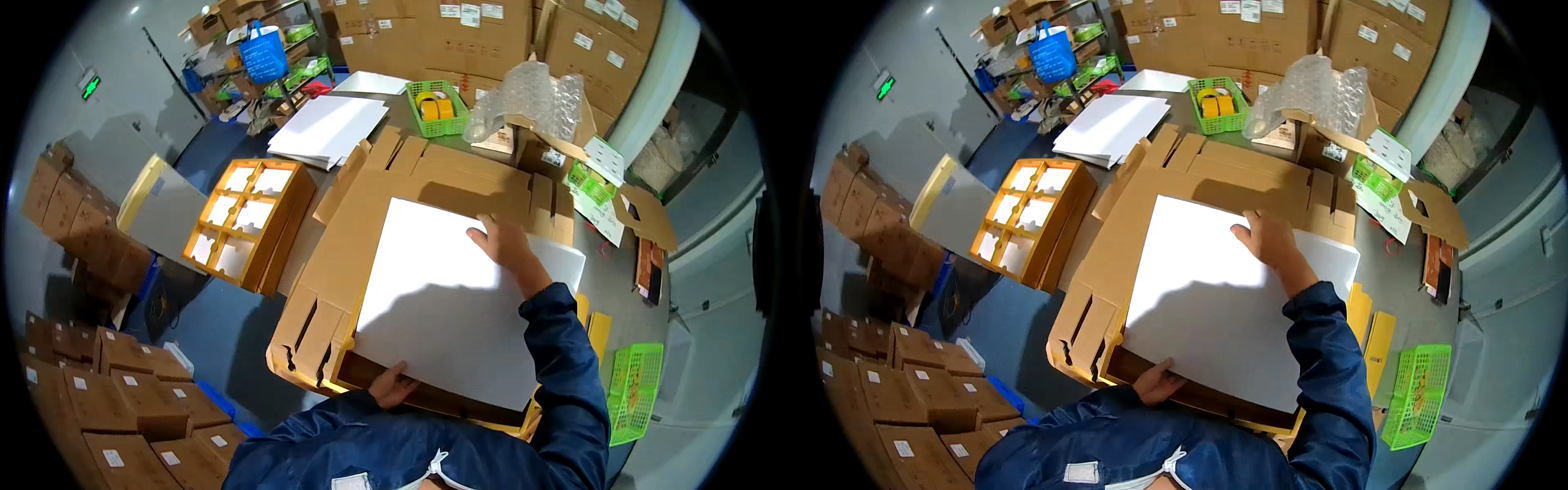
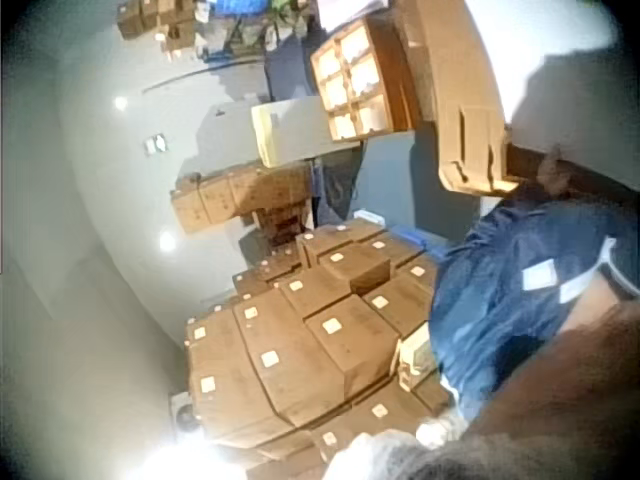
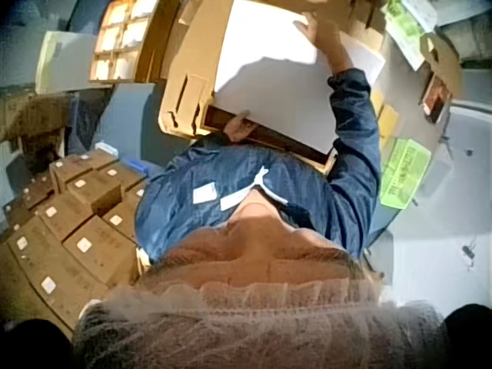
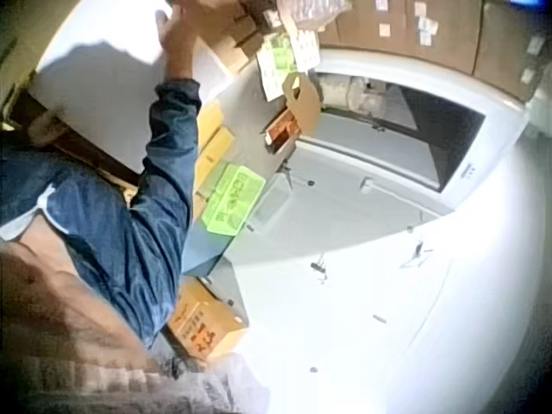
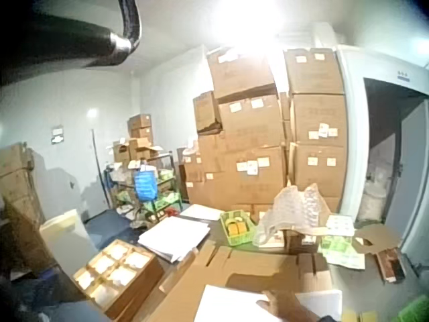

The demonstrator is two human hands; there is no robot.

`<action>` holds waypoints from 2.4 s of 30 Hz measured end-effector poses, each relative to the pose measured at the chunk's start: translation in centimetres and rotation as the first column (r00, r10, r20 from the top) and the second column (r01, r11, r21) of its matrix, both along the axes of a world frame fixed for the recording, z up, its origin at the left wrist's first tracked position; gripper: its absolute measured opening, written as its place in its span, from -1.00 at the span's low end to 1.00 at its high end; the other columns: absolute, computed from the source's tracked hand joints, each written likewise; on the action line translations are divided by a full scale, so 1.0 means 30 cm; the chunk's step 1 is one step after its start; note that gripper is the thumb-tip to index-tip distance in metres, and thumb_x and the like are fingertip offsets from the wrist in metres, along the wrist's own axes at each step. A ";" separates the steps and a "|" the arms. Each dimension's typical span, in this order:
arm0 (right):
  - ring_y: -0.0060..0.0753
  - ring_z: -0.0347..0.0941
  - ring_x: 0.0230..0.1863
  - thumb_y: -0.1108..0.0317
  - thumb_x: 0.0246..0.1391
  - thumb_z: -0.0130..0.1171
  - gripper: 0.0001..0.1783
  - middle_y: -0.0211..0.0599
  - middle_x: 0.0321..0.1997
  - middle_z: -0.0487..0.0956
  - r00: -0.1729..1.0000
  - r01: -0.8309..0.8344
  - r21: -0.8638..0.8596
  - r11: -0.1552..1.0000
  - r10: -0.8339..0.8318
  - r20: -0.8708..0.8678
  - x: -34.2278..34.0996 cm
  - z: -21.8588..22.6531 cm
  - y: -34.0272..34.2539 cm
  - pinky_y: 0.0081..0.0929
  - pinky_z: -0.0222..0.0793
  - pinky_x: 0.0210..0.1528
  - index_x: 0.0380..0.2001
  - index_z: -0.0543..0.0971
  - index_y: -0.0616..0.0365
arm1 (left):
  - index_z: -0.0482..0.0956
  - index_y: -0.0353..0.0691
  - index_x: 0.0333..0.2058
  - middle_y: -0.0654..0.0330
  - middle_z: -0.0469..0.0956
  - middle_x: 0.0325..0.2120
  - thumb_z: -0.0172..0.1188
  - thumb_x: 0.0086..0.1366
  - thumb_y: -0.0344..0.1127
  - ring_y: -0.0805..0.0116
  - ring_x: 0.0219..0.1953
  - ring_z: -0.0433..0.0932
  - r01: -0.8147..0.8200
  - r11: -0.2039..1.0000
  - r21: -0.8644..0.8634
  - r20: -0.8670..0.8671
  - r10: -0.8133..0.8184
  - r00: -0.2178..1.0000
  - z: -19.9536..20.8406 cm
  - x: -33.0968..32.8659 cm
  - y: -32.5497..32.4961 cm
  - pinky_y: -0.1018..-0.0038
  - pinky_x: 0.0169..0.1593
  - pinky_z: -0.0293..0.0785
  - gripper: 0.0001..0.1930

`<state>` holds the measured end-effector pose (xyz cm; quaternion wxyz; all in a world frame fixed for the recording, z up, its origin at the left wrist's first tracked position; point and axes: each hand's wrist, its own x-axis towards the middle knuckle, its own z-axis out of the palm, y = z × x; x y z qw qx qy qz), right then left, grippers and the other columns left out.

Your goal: The person assembles a cardboard box by placing a white sheet of paper inside a yellow plastic frame. They then insert yellow plastic dividers into the frame to create compartments. Finally, they fold the cardboard flaps around the frame to form the box structure.

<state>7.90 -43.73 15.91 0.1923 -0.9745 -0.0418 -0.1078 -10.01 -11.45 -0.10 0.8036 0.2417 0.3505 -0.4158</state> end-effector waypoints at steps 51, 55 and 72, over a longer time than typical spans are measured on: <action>0.12 0.37 -0.03 0.52 0.11 -0.12 -0.57 0.18 -0.05 0.43 0.780 0.592 0.444 0.672 -0.616 -0.108 -0.561 -0.317 -0.116 -0.14 0.28 0.05 0.09 0.34 0.25 | 0.51 -0.21 -0.21 0.08 0.40 -0.25 0.21 0.06 -0.28 0.06 -0.12 0.31 -0.676 0.342 0.653 0.183 -0.937 -0.297 0.196 0.864 -0.214 0.21 -0.05 0.20 -0.71; 0.17 0.25 0.01 0.64 -0.05 -0.10 -0.41 0.17 -0.04 0.31 0.825 0.564 -0.014 0.825 -0.564 -0.030 -0.558 -0.298 -0.039 -0.16 0.29 0.01 0.15 0.26 0.28 | 0.45 -0.24 -0.08 0.01 0.36 -0.13 0.14 0.09 -0.31 0.00 -0.06 0.29 -0.695 0.208 0.688 0.021 -0.963 -0.267 0.215 0.816 -0.230 0.15 0.03 0.16 -0.62; -0.02 -0.05 0.37 0.21 0.02 0.12 -0.36 0.00 0.32 0.12 0.967 0.192 -0.093 0.977 -0.205 -0.153 -0.649 -0.220 0.047 -0.05 -0.24 0.37 0.17 0.28 0.19 | 0.10 -0.22 0.24 -0.09 -0.10 0.30 0.09 0.19 -0.16 -0.12 0.33 -0.15 -0.572 0.196 0.797 -0.188 -0.819 -0.543 0.243 0.564 -0.203 -0.15 0.27 -0.36 -0.33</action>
